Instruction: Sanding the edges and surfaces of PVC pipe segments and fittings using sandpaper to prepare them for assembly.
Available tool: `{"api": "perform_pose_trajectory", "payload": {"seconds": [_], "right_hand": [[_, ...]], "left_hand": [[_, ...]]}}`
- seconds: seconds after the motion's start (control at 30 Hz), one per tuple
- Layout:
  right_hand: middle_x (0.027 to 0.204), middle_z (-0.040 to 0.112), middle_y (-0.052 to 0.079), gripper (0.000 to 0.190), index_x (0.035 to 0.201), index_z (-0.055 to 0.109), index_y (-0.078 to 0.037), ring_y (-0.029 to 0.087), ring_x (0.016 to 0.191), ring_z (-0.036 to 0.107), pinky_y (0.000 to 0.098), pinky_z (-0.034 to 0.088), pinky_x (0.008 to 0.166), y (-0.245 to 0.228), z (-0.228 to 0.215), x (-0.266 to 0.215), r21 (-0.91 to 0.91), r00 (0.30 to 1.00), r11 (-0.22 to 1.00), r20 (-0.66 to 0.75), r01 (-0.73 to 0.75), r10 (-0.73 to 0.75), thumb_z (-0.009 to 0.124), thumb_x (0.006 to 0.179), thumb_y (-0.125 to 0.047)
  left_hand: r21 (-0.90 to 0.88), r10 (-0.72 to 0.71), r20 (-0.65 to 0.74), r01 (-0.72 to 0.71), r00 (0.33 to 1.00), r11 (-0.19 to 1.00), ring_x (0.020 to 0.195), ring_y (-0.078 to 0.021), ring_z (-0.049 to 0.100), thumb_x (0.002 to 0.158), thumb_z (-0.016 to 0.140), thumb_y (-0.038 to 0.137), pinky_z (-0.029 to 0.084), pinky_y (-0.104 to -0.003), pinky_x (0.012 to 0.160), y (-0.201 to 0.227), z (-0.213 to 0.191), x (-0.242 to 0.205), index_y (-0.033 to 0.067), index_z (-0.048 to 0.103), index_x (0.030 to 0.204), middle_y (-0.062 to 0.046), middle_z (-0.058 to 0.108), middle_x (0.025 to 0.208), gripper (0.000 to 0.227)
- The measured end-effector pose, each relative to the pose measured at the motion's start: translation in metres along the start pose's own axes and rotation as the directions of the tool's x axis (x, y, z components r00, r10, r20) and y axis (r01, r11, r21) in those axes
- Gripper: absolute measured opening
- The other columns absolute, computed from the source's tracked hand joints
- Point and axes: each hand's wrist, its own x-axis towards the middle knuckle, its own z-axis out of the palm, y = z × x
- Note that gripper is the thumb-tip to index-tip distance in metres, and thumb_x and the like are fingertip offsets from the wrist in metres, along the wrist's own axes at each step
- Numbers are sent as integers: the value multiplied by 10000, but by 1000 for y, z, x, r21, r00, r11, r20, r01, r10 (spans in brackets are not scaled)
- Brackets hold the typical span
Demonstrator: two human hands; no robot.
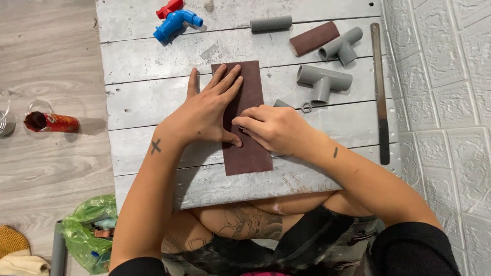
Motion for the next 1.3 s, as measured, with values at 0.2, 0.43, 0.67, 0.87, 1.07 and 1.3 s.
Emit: {"api": "perform_pose_trajectory", "payload": {"seconds": [0.2,0.43,0.67,0.87,1.07,1.3], "right_hand": [[993,652,49,206,1186,636,-69,196,795,670,263,564,649,-6,7,-8,-51,996,995,12,-89,90,589,1040,-207],[1021,674,57,161,1155,650,-91,202,856,685,271,564,704,-1,14,-1,-24,996,997,56,-71,72,602,1031,-182],[967,694,105,161,1128,677,-53,203,810,706,234,548,641,-14,1,-11,-64,987,993,122,-101,109,613,1017,-149],[987,660,8,168,1164,637,-119,125,795,685,219,560,627,-12,16,-6,-318,988,936,-1,-150,158,605,1049,-237],[973,673,49,186,1185,667,-94,143,770,704,215,564,600,-34,11,-11,-263,996,961,11,-85,91,642,1022,-181],[963,592,110,203,1058,678,-82,290,898,635,366,548,815,20,-1,-13,-148,992,988,-107,49,-66,519,931,-74]], "left_hand": [[-5,-52,-7,52,999,999,1549,-423,122,456,944,655,-92,-797,1100,1,3,0,61,231,1616,-214,164,1689,1486],[-11,-69,-9,69,998,998,1555,-408,112,448,942,664,-97,-809,1083,1,4,1,26,226,1610,-193,144,1698,1507],[1,-91,2,91,996,996,1555,-396,118,427,951,691,-96,-809,1082,4,4,0,45,231,1612,-174,146,1700,1529],[-17,-102,13,102,995,995,1562,-370,105,407,964,655,-126,-794,1080,0,5,0,98,184,1633,-150,138,1707,1555],[6,-107,11,107,994,994,1563,-359,106,415,948,681,-118,-798,1088,-1,6,0,131,163,1640,-148,143,1704,1555],[6,-111,22,111,994,994,1559,-374,105,406,943,720,-117,-797,1081,0,4,-1,130,173,1642,-178,162,1695,1571]]}}
